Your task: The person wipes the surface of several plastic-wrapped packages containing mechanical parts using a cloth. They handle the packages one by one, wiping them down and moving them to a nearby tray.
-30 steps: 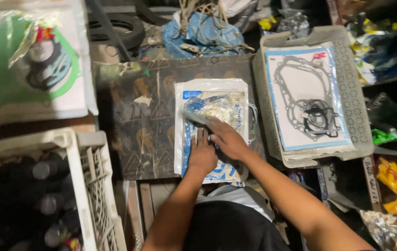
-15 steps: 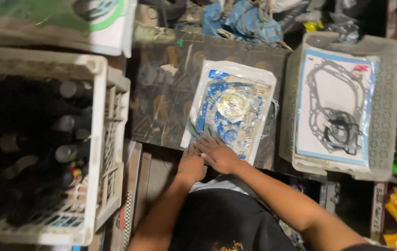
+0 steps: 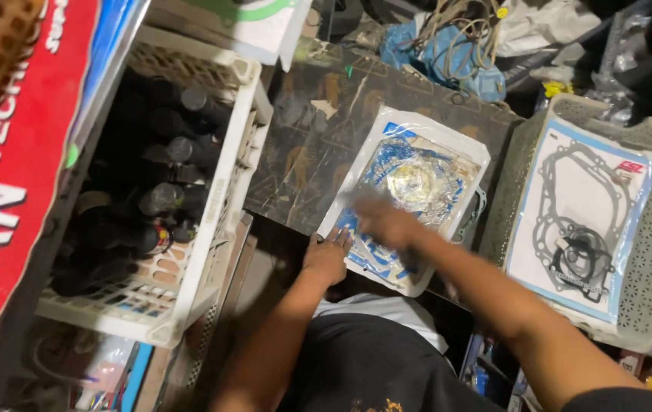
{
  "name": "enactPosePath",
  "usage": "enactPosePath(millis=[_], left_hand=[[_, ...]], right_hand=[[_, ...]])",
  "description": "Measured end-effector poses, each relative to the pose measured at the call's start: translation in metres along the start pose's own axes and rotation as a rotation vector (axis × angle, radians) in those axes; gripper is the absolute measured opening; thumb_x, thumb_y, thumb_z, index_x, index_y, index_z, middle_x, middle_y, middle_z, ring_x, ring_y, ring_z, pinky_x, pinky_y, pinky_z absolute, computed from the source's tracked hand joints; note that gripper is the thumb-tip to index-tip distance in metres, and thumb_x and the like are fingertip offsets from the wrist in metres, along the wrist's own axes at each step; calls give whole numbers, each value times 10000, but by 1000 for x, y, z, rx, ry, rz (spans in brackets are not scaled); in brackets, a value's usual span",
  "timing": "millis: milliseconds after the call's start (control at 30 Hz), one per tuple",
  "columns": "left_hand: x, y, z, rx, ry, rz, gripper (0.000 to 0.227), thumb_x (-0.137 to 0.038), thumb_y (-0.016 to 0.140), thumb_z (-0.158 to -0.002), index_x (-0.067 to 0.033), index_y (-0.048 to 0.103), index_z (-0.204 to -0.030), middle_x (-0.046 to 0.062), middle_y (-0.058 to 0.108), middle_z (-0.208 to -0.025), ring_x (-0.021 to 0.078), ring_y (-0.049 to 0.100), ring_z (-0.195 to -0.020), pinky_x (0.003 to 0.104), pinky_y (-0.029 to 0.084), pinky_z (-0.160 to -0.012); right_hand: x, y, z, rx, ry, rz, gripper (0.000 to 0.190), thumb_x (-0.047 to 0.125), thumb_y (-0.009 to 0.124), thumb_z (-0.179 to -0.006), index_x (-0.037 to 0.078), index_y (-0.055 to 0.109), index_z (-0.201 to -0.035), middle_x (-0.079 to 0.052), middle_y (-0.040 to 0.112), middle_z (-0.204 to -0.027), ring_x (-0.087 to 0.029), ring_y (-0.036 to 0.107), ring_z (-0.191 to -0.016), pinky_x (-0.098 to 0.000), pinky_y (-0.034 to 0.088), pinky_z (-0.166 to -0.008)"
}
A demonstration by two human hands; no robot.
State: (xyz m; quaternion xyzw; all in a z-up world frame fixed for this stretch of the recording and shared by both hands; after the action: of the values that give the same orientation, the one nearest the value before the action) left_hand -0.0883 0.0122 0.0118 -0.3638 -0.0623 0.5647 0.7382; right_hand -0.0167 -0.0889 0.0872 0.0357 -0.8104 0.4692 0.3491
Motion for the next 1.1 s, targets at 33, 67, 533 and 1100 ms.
enactPosePath(millis=[33, 67, 533, 1100], left_hand=[[1, 0, 2, 2, -6, 7, 642, -245, 494, -1007, -196, 310, -1621, 21, 191, -1718, 251, 143, -1591, 621, 93, -1242], [0, -1, 2, -5, 1, 15, 636, -230, 495, -1007, -179, 319, -1617, 28, 187, -1721, 264, 142, -1591, 634, 107, -1237], [-2, -2, 4, 40, 44, -30, 641, -214, 498, -1000, -172, 323, -1615, 22, 179, -1728, 259, 119, -1595, 669, 128, -1215], [-57, -24, 10, 85, -82, -410, 506, -102, 405, -1054, 58, 403, -1534, 331, 291, -1621, 539, 200, -1515, 642, 246, -1147]], right_hand=[[-7, -19, -8, 4, -4, -7, 344, 246, 535, -1044, 36, 722, -1241, -235, 651, -1339, -416, 546, -1332, -514, 363, -1172], [-63, -31, -2, 117, 499, 126, 467, 356, 469, -1045, 94, 518, -1427, -216, 510, -1481, -423, 454, -1402, -521, 297, -1217], [48, -31, 9, 296, 447, 133, 481, 275, 566, -1001, 21, 597, -1408, -222, 470, -1555, -473, 467, -1370, -596, 334, -1146], [-24, -54, 101, 170, 1136, 445, 501, 501, 591, -956, 170, 675, -1322, -169, 605, -1423, -401, 515, -1369, -539, 387, -1171]])
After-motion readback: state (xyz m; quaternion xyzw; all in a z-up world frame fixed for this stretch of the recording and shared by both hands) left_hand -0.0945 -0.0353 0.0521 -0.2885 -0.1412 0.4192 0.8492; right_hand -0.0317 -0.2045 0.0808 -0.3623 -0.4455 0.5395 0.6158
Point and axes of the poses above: each hand's wrist, its own z-axis away from the middle knuckle, its own y-axis out of the palm, x = y × z, the point moved 10 cm from there along -z, towards the middle knuckle
